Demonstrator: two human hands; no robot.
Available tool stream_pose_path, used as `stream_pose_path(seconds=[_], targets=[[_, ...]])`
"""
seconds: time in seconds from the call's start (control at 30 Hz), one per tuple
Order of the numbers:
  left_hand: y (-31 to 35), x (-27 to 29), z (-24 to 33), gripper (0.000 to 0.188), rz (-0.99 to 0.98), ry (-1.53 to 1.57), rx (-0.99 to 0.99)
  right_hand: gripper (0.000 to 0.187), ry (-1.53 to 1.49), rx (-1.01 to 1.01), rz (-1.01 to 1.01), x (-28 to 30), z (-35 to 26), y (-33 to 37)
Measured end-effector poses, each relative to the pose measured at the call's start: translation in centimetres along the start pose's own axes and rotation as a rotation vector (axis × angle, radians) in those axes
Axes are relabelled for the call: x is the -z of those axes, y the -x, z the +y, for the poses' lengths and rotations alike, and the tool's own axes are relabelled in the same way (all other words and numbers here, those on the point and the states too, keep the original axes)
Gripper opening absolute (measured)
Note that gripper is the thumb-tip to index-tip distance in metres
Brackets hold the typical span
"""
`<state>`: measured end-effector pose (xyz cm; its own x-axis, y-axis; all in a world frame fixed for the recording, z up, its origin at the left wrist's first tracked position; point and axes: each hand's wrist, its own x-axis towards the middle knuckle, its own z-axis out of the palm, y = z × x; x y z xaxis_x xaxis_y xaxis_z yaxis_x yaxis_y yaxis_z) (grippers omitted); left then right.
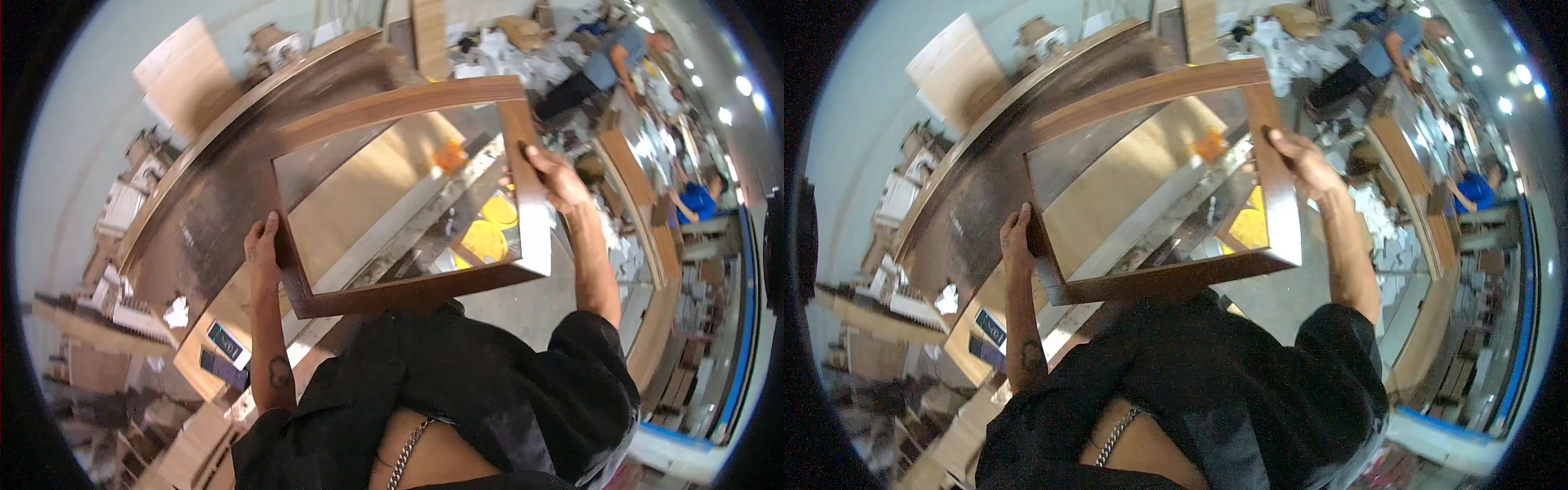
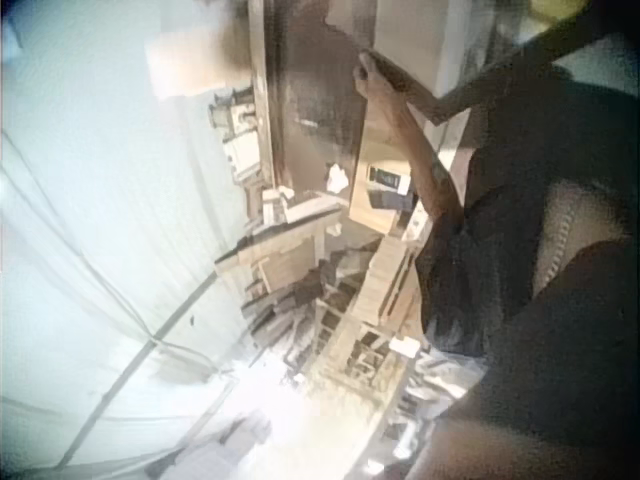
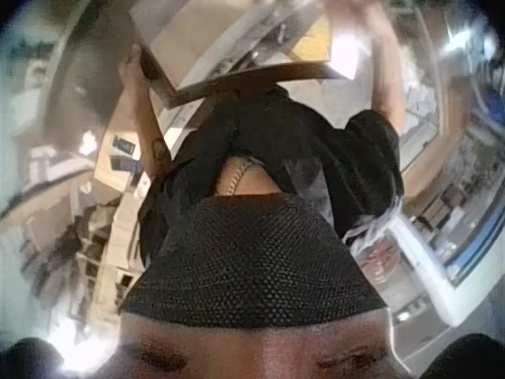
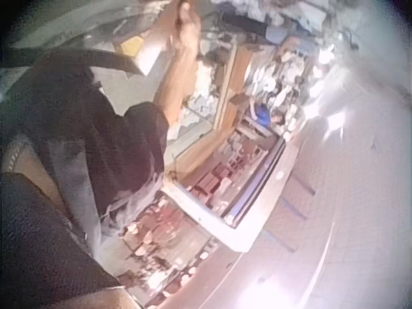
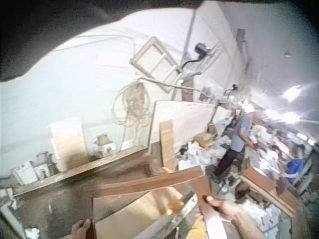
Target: The person handles wood-framed glass panels, placing them on a workbench and turning them over by hand.
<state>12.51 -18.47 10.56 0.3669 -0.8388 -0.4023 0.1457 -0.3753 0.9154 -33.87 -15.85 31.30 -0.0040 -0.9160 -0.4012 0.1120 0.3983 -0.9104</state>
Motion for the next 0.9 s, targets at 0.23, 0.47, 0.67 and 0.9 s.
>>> stream_pose_path(seconds=[0.23,0.47,0.67,0.9], targets=[[-6.1,9.1,-5.9,0.049,0.231,0.057,0.074,0.057,0.221,-0.017,-0.096,-9.0,8.4,-23.3],[-16.0,11.7,-6.7,0.031,0.268,0.089,0.01,0.041,0.576,0.008,-0.24,-20.5,14.3,-44.2],[-23.4,14.7,-7.8,0.064,0.405,-1.067,-0.292,0.055,0.971,0.162,-0.23,-25.0,15.8,-53.4],[-28.1,10.1,-9.9,0.092,0.545,-1.119,-0.14,0.082,1.329,0.722,-0.124,-24.2,23.4,-54.3]])
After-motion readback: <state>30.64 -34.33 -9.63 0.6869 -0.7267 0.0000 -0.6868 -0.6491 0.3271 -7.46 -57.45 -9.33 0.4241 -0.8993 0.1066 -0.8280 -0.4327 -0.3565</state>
